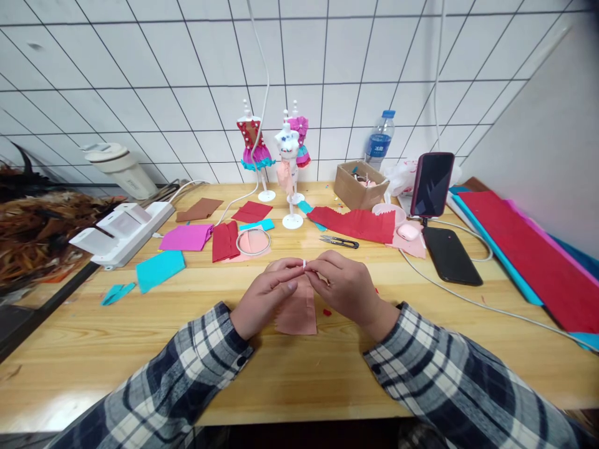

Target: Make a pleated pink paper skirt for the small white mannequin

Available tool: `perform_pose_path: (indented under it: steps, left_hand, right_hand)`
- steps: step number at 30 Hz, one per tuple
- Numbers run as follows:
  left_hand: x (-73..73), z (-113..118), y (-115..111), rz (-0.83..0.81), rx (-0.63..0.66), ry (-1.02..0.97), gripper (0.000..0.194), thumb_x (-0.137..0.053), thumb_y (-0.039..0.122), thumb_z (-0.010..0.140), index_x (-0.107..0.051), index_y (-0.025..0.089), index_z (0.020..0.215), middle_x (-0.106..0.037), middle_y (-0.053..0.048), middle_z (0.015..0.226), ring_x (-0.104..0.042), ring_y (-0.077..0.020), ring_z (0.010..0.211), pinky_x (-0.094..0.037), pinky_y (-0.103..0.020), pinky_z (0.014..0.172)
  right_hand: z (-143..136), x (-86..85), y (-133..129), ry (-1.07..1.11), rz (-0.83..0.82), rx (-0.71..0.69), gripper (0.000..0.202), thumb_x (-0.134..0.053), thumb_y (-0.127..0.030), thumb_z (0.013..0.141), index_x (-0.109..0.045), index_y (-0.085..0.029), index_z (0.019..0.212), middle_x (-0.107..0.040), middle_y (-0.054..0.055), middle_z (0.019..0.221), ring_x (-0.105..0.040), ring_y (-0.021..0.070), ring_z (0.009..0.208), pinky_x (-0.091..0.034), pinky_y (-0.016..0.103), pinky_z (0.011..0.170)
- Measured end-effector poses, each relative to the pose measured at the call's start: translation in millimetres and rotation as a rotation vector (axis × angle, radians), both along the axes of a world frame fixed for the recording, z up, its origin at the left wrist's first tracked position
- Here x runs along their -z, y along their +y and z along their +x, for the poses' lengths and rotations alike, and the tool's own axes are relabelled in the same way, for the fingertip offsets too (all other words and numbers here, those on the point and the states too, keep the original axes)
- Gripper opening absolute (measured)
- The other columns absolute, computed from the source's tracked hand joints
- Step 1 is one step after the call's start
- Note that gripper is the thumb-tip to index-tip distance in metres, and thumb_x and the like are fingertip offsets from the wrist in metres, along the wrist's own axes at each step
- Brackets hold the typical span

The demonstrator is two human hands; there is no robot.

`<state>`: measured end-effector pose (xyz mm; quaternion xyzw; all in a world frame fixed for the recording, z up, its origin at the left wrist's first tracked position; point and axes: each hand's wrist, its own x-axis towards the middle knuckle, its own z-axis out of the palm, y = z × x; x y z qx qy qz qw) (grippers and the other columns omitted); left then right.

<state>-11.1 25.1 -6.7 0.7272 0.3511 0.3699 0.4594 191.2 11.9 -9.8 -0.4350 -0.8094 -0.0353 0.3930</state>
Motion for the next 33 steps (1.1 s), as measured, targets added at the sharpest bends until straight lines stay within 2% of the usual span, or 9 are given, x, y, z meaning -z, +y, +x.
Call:
perform_pose_path:
  steps: [6, 11, 15, 18, 23, 28, 30, 33]
  left_hand:
    - [-5.4, 4, -1, 0.337, -0.044, 0.313, 0.028, -0.056, 0.037, 0.093, -0.074, 0.026, 0.111, -0.07, -0.007, 0.118, -0.06, -0.0248, 0.109, -0.043, -0.043, 0.098]
    - [-1.2, 3, 3, 0.489, -0.125, 0.351, 0.019, -0.06, 0.033, 0.092, -0.077, 0.024, 0.095, -0.075, -0.006, 0.099, -0.065, -0.0211, 0.093, -0.047, -0.038, 0.085]
    - [-0.8, 2, 6, 0.532, -0.178, 0.363, 0.018, -0.063, 0.032, 0.09, -0.077, 0.022, 0.087, -0.077, -0.006, 0.09, -0.067, -0.0202, 0.085, -0.049, -0.036, 0.081]
    - [-4.2, 2, 5, 0.514, -0.208, 0.327, 0.016, -0.064, 0.03, 0.089, -0.076, 0.02, 0.083, -0.077, -0.006, 0.087, -0.069, -0.0189, 0.083, -0.052, -0.033, 0.079]
    - [-8.4, 5, 2, 0.407, -0.244, 0.246, 0.015, -0.062, 0.023, 0.085, -0.075, 0.018, 0.083, -0.077, -0.008, 0.093, -0.071, -0.0176, 0.084, -0.057, -0.029, 0.08]
    - [-9.8, 6, 1, 0.299, -0.209, 0.23, 0.02, -0.058, 0.023, 0.085, -0.077, 0.018, 0.083, -0.077, -0.008, 0.095, -0.072, -0.0188, 0.088, -0.058, -0.03, 0.085]
    - [-8.6, 6, 1, 0.259, -0.204, 0.214, 0.02, -0.057, 0.022, 0.084, -0.077, 0.018, 0.081, -0.077, -0.008, 0.097, -0.072, -0.0174, 0.083, -0.059, -0.029, 0.081]
    - [-4.4, 6, 2, 0.191, -0.213, 0.131, 0.025, -0.052, 0.017, 0.083, -0.077, 0.02, 0.082, -0.076, -0.005, 0.1, -0.068, -0.0112, 0.064, -0.059, -0.025, 0.065]
  right_hand:
    - [-5, 0.2, 3, 0.253, -0.302, -0.041, 0.009, -0.062, -0.015, 0.083, -0.07, -0.018, 0.083, -0.066, 0.001, 0.077, -0.056, 0.0108, 0.061, -0.043, 0.023, 0.058]
    - [-11, -1.9, 3, 0.445, -0.534, -0.053, 0.006, -0.067, -0.017, 0.078, -0.071, -0.019, 0.075, -0.066, 0.0, 0.073, -0.053, 0.0101, 0.056, -0.043, 0.024, 0.056]
    - [-13, -4.0, 2, 0.533, -0.656, -0.076, 0.009, -0.068, -0.022, 0.081, -0.074, -0.019, 0.077, -0.071, 0.002, 0.075, -0.059, 0.0125, 0.063, -0.045, 0.025, 0.06]
    - [-12, -4.4, -1, 0.581, -0.636, -0.136, 0.012, -0.065, -0.022, 0.085, -0.077, -0.019, 0.084, -0.074, 0.004, 0.08, -0.063, 0.0143, 0.07, -0.047, 0.025, 0.063]
    - [-13, -1.0, -6, 0.523, -0.397, -0.187, 0.013, -0.065, -0.021, 0.089, -0.078, -0.023, 0.092, -0.075, 0.004, 0.085, -0.065, 0.0153, 0.075, -0.051, 0.027, 0.067]
    - [-13, 3.8, -7, 0.431, -0.274, -0.185, 0.015, -0.063, -0.02, 0.091, -0.077, -0.024, 0.097, -0.075, 0.005, 0.091, -0.067, 0.0151, 0.08, -0.053, 0.027, 0.071]
    - [-13, 4.0, -7, 0.409, -0.254, -0.17, 0.016, -0.063, -0.019, 0.091, -0.077, -0.023, 0.098, -0.074, 0.005, 0.09, -0.067, 0.015, 0.079, -0.053, 0.026, 0.071]
    - [-12, 2.5, -6, 0.389, -0.259, -0.145, 0.015, -0.063, -0.021, 0.091, -0.076, -0.024, 0.097, -0.074, 0.004, 0.089, -0.067, 0.0158, 0.079, -0.053, 0.027, 0.07]
